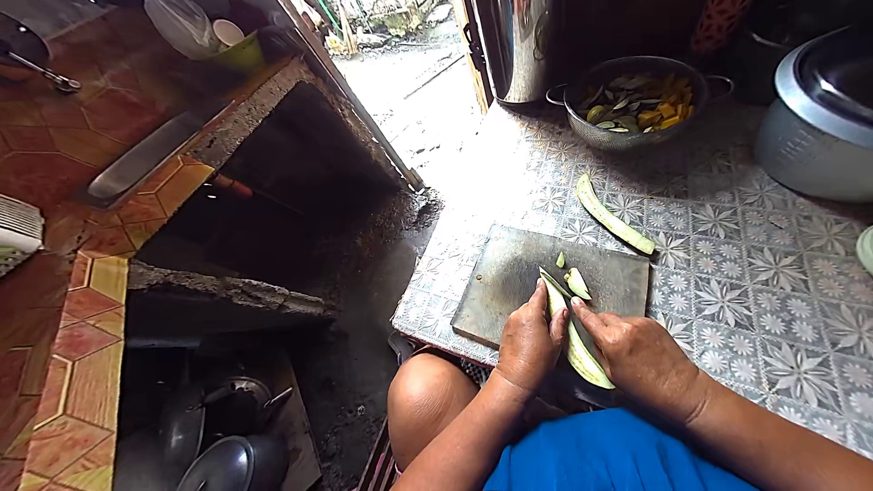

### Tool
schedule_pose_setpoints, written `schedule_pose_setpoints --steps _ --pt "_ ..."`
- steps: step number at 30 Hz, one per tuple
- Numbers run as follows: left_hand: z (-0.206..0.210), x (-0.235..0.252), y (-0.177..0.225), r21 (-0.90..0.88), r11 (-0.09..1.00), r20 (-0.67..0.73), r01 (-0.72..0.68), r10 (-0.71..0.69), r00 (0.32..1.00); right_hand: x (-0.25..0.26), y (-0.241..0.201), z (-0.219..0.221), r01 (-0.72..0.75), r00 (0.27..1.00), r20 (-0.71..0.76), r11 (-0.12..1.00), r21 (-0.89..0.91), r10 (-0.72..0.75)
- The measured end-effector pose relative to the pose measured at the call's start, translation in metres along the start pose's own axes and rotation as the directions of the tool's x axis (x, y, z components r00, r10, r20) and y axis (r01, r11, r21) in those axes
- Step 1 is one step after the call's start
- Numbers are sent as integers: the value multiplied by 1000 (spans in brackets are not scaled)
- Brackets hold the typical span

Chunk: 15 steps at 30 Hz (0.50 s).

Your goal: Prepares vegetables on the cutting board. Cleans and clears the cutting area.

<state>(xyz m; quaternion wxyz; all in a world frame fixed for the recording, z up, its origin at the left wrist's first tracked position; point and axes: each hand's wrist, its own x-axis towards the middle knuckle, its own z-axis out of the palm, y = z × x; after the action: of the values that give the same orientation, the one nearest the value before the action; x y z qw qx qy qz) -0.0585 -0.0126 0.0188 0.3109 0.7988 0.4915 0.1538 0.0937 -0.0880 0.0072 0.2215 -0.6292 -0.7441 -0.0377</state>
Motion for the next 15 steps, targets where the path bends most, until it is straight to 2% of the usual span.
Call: schedule_pose_setpoints --steps 2,7,15 --pt "0 0 1 3 1000 7 3 -3 1000 7 -2 2 -30 997 64 1000 1 30" --pt "2 -1 -1 0 1000 -37 -18 18 999 20 -2 15 -61 994 93 998 20 59" --pt "3 -3 -2 -19 1000 -79 -3 2 997 -8 5 5 -104 994 5 983 149 105"
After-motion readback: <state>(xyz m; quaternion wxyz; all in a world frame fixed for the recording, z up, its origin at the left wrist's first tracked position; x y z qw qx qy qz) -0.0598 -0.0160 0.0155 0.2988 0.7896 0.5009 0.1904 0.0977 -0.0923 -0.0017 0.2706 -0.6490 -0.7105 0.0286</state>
